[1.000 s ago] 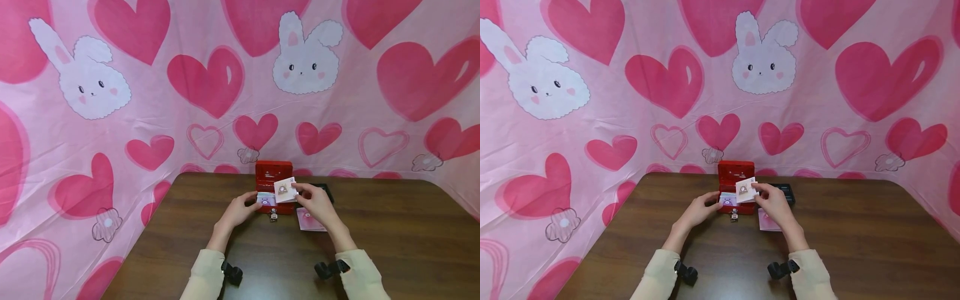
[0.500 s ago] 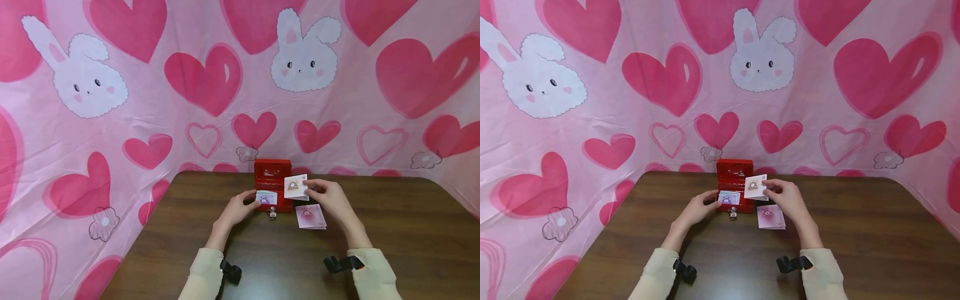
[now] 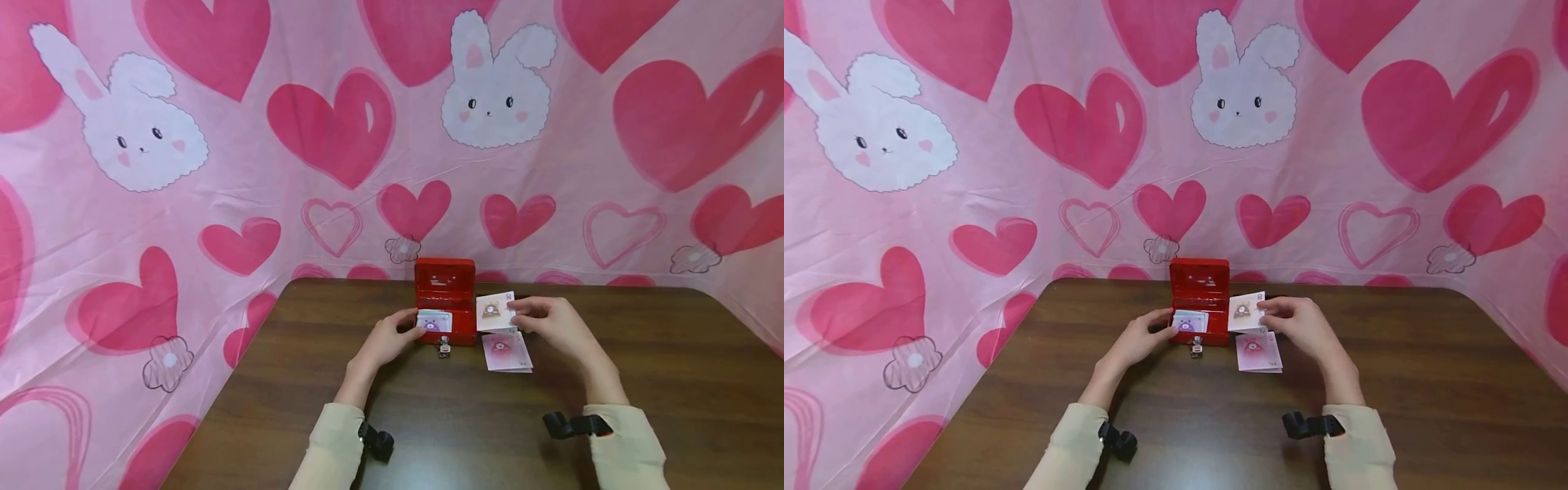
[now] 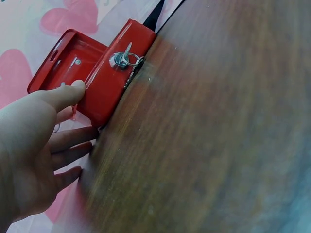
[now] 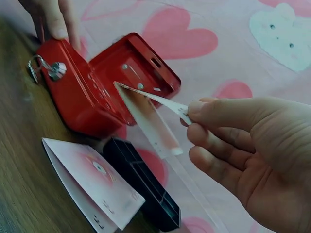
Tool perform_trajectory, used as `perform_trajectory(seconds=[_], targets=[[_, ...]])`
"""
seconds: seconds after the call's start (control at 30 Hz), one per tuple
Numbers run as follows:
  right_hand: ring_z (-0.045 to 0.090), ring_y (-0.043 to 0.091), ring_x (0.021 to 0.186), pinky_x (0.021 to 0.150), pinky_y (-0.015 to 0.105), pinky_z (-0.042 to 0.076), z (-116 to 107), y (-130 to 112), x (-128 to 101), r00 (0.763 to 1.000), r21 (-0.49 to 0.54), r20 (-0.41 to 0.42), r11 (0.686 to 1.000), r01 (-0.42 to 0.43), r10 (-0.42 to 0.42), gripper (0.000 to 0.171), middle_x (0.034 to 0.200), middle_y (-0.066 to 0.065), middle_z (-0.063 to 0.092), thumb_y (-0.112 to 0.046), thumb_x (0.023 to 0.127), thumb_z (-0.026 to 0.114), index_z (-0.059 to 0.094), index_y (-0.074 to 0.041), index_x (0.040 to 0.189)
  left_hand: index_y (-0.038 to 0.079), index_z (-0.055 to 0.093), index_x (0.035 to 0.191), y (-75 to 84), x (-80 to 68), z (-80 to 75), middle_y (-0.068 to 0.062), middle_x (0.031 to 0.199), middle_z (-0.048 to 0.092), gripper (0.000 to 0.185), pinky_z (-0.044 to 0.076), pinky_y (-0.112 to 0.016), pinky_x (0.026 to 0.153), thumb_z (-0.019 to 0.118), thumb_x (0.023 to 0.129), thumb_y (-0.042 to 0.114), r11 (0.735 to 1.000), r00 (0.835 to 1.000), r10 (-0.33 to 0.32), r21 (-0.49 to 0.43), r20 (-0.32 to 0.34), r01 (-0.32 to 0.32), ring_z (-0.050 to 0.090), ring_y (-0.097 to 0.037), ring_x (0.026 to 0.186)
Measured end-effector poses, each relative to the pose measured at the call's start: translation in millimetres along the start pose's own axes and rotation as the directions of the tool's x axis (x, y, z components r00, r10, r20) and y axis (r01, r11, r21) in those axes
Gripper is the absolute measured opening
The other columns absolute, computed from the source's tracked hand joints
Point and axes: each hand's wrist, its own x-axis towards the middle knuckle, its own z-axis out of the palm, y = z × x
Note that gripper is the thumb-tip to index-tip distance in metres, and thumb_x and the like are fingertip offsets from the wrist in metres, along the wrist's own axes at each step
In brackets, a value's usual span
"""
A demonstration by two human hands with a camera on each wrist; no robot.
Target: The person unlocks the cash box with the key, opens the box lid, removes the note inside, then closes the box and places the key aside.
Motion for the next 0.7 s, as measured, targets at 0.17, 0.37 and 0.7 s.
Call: perform_trajectory(seconds=[0.17, 0.37, 0.7], targets=[[0.067, 0.017, 0.081, 0.071, 0.024, 0.056, -8, 5, -4, 1.0, -0.01, 0.009, 1.0, -0.021, 0.021, 0.036, 0.103, 0.015, 0.074, -0.024, 0.093, 0.07, 0.07, -0.003, 0.123, 0.027, 0.051, 0.145, -2.1, 1.5, 0.3, -0.001, 0.142, 0.058, 0.06, 0.041, -0.056, 0.11, 0.065, 0.092, 0.05, 1.0, 1.0, 0.006, 0.009, -0.003, -0.006, 0.053, -0.024, 0.131], [0.065, 0.017, 0.08, 0.071, 0.033, 0.057, -16, 8, -6, 0.999, -0.028, 0.033, 0.999, -0.041, 0.042, 0.039, 0.099, 0.013, 0.074, -0.023, 0.093, 0.069, 0.067, -0.003, 0.127, 0.026, 0.051, 0.145, -3.3, 3.3, 1.4, 0.0, 0.142, 0.059, 0.06, 0.041, -0.056, 0.11, 0.065, 0.091, 0.05, 1.0, 1.0, 0.02, 0.022, -0.013, -0.02, 0.053, -0.023, 0.13], [0.062, 0.014, 0.073, 0.066, 0.028, 0.054, -24, 19, -13, 0.996, 0.031, 0.086, 0.999, 0.011, -0.013, 0.05, 0.094, 0.013, 0.068, -0.015, 0.091, 0.071, 0.056, 0.002, 0.136, 0.026, 0.052, 0.145, -2.0, 2.4, 1.4, 0.0, 0.142, 0.059, 0.061, 0.04, -0.057, 0.11, 0.065, 0.091, 0.052, 1.0, 1.0, 0.011, 0.01, -0.011, -0.011, 0.053, -0.023, 0.131]])
